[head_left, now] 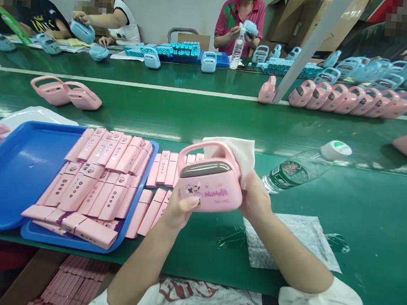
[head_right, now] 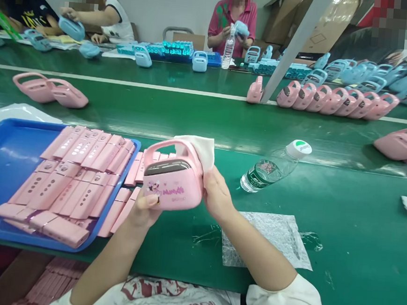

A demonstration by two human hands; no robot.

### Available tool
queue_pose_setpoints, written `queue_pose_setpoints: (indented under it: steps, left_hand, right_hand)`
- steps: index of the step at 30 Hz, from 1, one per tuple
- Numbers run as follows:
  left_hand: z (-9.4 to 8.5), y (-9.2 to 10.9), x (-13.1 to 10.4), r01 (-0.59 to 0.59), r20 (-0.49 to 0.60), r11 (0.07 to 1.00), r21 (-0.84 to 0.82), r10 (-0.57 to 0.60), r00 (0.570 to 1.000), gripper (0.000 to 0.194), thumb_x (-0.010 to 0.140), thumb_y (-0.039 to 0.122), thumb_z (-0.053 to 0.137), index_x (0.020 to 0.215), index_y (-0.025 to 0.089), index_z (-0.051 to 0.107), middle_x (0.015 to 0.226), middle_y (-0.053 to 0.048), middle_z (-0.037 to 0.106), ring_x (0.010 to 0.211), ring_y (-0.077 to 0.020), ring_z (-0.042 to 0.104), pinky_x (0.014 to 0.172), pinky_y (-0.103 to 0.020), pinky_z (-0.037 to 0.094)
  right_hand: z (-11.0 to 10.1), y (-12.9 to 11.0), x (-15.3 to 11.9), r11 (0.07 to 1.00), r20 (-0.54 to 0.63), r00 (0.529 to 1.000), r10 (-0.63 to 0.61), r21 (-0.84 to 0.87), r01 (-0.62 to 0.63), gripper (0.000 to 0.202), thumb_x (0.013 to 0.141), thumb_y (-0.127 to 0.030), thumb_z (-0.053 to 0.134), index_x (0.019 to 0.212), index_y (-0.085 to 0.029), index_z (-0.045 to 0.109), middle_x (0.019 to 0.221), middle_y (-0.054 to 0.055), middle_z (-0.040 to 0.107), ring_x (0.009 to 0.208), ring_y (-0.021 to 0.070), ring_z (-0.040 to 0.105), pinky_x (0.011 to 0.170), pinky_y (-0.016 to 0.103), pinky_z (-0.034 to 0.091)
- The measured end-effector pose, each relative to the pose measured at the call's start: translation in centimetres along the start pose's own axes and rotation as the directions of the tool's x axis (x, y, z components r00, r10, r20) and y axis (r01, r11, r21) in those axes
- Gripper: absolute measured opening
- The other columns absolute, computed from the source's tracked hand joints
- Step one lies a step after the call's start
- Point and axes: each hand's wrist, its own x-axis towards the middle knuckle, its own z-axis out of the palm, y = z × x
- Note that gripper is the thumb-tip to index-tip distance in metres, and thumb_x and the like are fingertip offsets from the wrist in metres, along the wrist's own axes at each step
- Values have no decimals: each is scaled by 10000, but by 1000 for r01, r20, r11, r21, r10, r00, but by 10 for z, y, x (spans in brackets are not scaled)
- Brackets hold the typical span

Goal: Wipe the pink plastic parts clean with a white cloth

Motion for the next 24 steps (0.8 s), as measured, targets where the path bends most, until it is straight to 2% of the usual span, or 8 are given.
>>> queue_pose_setpoints:
  steps: [3, 6, 9, 13, 17, 19, 21, 24]
  left_hand:
    - [2, 1, -3, 26, 142, 995, 92, -40, 989, 661, 619, 362, 759, 1226, 197, 555, 1138, -110, 647, 1077, -342, 594, 860, -452, 527]
    - [1, 1, -8, -28, 113, 955, 294, -5, 994, 811, 561, 234, 809, 1303, 228, 482, 1171, -94, 619, 1086, -319, 580, 889, -428, 503]
    - [1, -1, -13, -29, 69, 874, 486, -4, 998, 839, 554, 212, 820, 1311, 248, 461, 1190, -87, 592, 1078, -304, 577, 914, -432, 485]
    - [4, -5, -14, -248, 193, 653, 716, 157, 969, 889, 588, 234, 805, 1366, 270, 377, 1299, -108, 501, 1172, -314, 511, 990, -470, 430]
    - [6, -11, -11, -386, 244, 437, 813, 345, 906, 897, 622, 320, 811, 1373, 243, 326, 1262, -138, 490, 1176, -310, 502, 964, -461, 456]
    - [5, -12, -7, -456, 276, 331, 826, 468, 840, 808, 659, 326, 792, 1340, 241, 367, 1213, -132, 504, 1143, -296, 520, 943, -452, 475]
    - [1, -12, -3, -550, 363, 179, 816, 581, 728, 709, 706, 251, 756, 1322, 253, 404, 1227, -133, 485, 1162, -291, 508, 947, -449, 477]
    - [-5, -14, 1, -596, 444, 6, 803, 661, 605, 646, 724, 107, 705, 1296, 265, 449, 1313, -136, 406, 1235, -295, 454, 968, -444, 473]
  right_hand:
    - [-14, -11, 8, 995, -6, 996, 93, 38, -92, 364, 909, -500, 439, 1107, -250, 616, 1006, 33, 708, 889, 206, 680, 743, 330, 557]
    - [-25, -21, 13, 995, -26, 996, 86, -38, -87, 330, 886, -500, 484, 975, -235, 659, 873, 23, 699, 777, 182, 658, 673, 307, 531]
    - [-28, -30, 15, 978, -73, 997, 18, -206, -33, 280, 845, -468, 561, 823, -205, 653, 709, -6, 628, 623, 123, 568, 567, 241, 457]
    - [-24, -39, 9, 947, -94, 992, -86, -318, 52, 409, 867, -409, 530, 537, -177, 461, 476, -47, 387, 440, 67, 346, 420, 201, 276]
    - [-21, -33, 4, 963, -202, 974, -106, -263, 50, 483, 876, -421, 517, 504, -193, 311, 464, -49, 295, 424, 66, 272, 418, 228, 221]
    - [-23, -25, 9, 981, -309, 949, -59, -196, -3, 475, 883, -476, 480, 529, -205, 318, 471, -47, 293, 427, 79, 301, 421, 234, 254]
    - [-29, -20, 19, 992, -402, 916, -2, -113, -48, 443, 901, -523, 401, 582, -216, 381, 470, -44, 328, 430, 99, 366, 430, 239, 321]
    - [-35, -20, 29, 1000, -531, 847, 1, -21, -14, 357, 926, -481, 354, 776, -210, 533, 548, -24, 518, 496, 123, 520, 497, 253, 440]
